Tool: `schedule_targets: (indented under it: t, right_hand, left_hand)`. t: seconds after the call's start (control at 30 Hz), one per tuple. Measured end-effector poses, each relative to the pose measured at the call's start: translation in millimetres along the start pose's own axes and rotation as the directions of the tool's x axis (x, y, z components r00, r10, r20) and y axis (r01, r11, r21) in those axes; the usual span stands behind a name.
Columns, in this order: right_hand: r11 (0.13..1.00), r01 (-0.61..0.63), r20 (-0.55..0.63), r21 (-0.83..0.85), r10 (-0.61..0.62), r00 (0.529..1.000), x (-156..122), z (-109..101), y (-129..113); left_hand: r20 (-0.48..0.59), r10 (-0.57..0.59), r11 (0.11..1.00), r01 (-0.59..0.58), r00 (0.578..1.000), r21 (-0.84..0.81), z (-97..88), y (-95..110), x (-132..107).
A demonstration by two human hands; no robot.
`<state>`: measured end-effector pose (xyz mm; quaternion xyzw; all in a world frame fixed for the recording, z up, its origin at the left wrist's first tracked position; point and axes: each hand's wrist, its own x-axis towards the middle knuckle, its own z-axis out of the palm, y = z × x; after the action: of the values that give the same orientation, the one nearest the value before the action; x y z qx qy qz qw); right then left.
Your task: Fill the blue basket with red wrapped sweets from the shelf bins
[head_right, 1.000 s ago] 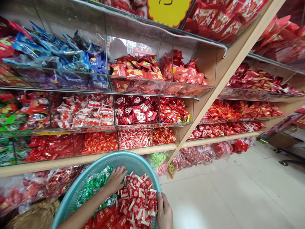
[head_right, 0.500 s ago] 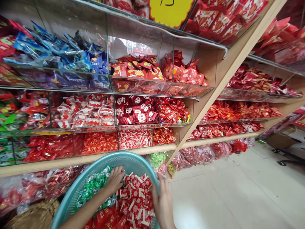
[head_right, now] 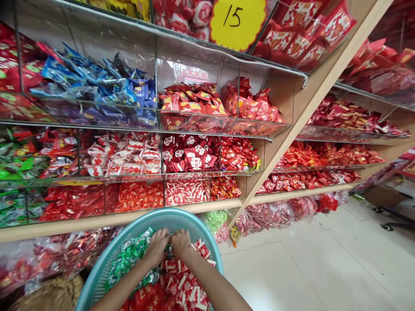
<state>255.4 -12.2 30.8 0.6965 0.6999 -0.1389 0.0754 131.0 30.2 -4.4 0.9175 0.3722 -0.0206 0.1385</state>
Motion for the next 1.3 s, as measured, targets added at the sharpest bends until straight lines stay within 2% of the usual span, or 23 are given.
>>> schedule_targets:
  t: [0.3, 0.47, 0.67, 0.8, 1.07, 1.3]
  right_hand:
    - [0.999, -0.039, -0.012, -0.02, 0.039, 0.999, -9, 1, 6]
    - [1.0, -0.025, 0.004, -0.013, 0.025, 1.0, -11, 1, 7]
    - [0.999, 0.032, 0.055, 0.028, -0.033, 0.998, -16, 1, 3]
    - [0.997, 0.035, 0.094, 0.066, -0.041, 0.995, -17, 0, -4]
    - [0.975, 0.121, 0.23, 0.189, -0.164, 0.959, -14, 1, -4]
    - [0.965, 0.156, 0.212, 0.213, -0.201, 0.956, -15, 4, 1]
  left_hand:
    - [-0.017, -0.049, 0.999, 0.049, 0.999, 0.006, 11.0, 9, 5]
    - [-0.019, -0.011, 1.0, 0.012, 1.0, 0.025, 5.1, 9, 6]
    - [-0.002, 0.092, 0.995, -0.091, 0.996, 0.042, -11.5, 0, 2]
    - [-0.015, 0.142, 0.989, -0.141, 0.99, 0.045, -14.2, -5, -1]
    - [-0.049, 0.14, 0.987, -0.136, 0.989, 0.082, -9.7, -3, -3]
    - [-0.082, 0.106, 0.984, -0.093, 0.991, 0.149, -2.8, 5, -6]
